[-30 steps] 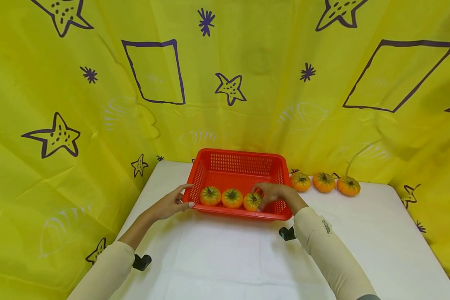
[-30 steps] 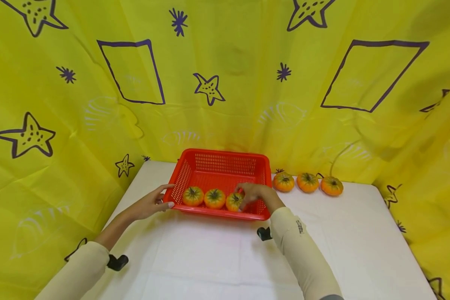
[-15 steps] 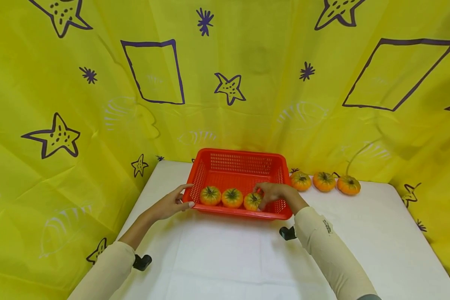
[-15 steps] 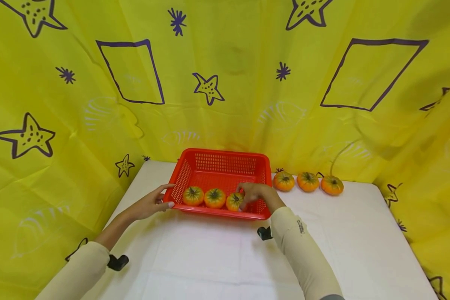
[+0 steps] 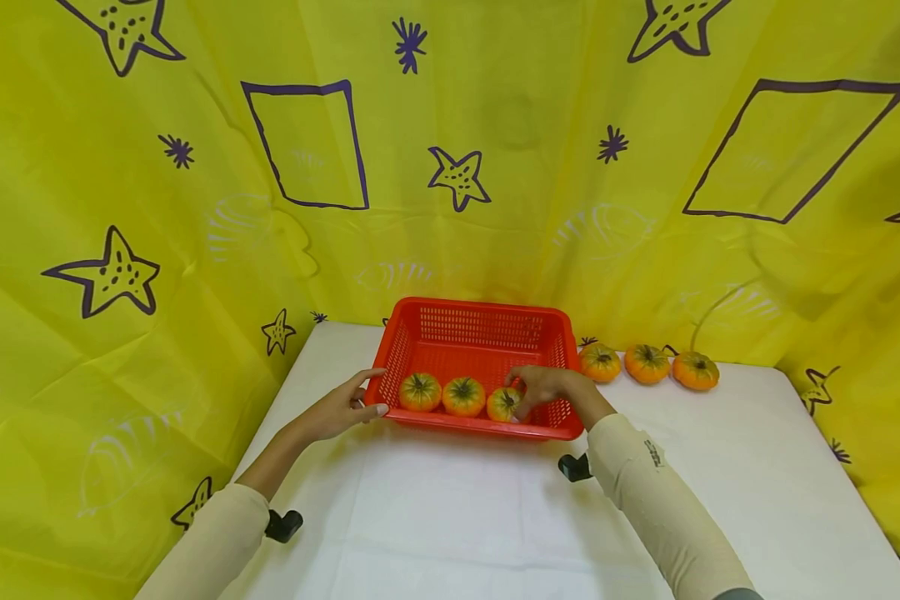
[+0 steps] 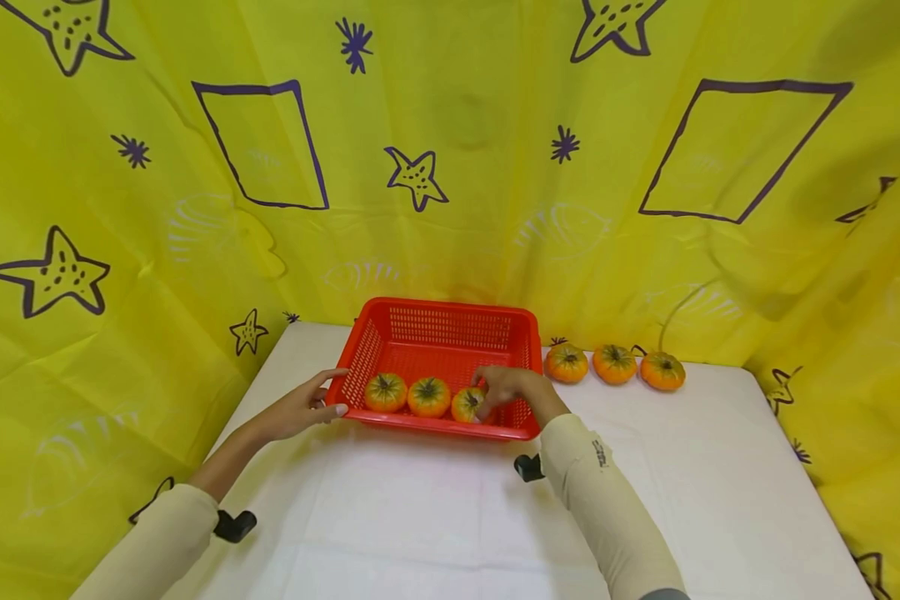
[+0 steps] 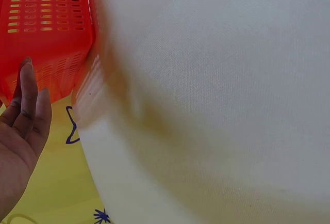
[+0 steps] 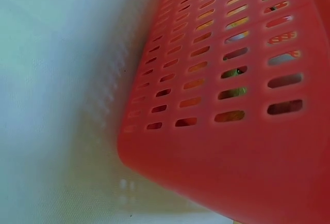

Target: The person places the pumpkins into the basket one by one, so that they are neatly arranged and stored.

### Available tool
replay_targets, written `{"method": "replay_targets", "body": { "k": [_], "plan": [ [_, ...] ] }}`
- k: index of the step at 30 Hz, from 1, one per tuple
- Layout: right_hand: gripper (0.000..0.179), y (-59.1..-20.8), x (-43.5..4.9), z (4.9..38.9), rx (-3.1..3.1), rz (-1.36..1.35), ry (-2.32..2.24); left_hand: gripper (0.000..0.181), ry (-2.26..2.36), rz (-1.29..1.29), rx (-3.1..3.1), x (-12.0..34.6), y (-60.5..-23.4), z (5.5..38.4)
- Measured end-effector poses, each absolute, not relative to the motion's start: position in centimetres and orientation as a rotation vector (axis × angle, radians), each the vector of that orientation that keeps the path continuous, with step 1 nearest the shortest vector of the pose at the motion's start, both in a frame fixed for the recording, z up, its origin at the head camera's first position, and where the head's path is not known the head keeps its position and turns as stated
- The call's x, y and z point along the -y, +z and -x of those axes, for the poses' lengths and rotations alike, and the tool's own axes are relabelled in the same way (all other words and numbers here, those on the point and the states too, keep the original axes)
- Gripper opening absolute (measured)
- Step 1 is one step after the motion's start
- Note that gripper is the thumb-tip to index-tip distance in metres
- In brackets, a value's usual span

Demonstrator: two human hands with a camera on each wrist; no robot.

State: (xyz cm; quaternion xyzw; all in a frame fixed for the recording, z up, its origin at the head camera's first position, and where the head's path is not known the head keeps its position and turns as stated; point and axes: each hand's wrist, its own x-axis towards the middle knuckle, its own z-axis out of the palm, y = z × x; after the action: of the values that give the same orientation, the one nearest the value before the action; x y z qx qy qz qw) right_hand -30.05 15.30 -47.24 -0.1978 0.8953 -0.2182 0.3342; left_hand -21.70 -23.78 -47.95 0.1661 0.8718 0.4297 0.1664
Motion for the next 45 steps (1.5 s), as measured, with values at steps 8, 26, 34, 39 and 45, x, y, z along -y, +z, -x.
{"method": "replay_targets", "body": {
  "k": [8, 26, 34, 39, 45],
  "plan": [
    [0.058, -47.1, -15.2, 30.0, -2.354, 0.541, -0.550, 0.076, 1.224, -0.461, -2.485, 23.8, -47.9, 21.6],
    [0.080, -46.7, -15.3, 29.8, -2.361, 0.588, -0.647, 0.075, 1.243, -0.454, -2.474, 23.8, -48.0, 21.6],
    [0.078, -45.1, -16.3, 29.7, -2.380, 0.653, -0.795, 0.077, 1.248, -0.466, -2.475, 23.9, -48.2, 21.6],
    [0.073, -43.6, -17.4, 29.3, -2.357, 0.703, -0.951, 0.077, 1.257, -0.477, -2.473, 23.9, -48.3, 21.7],
    [0.067, -42.8, -19.4, 29.2, -2.311, 0.716, -1.191, 0.076, 1.270, -0.478, -2.460, 24.0, -48.6, 21.8]
  ]
}}
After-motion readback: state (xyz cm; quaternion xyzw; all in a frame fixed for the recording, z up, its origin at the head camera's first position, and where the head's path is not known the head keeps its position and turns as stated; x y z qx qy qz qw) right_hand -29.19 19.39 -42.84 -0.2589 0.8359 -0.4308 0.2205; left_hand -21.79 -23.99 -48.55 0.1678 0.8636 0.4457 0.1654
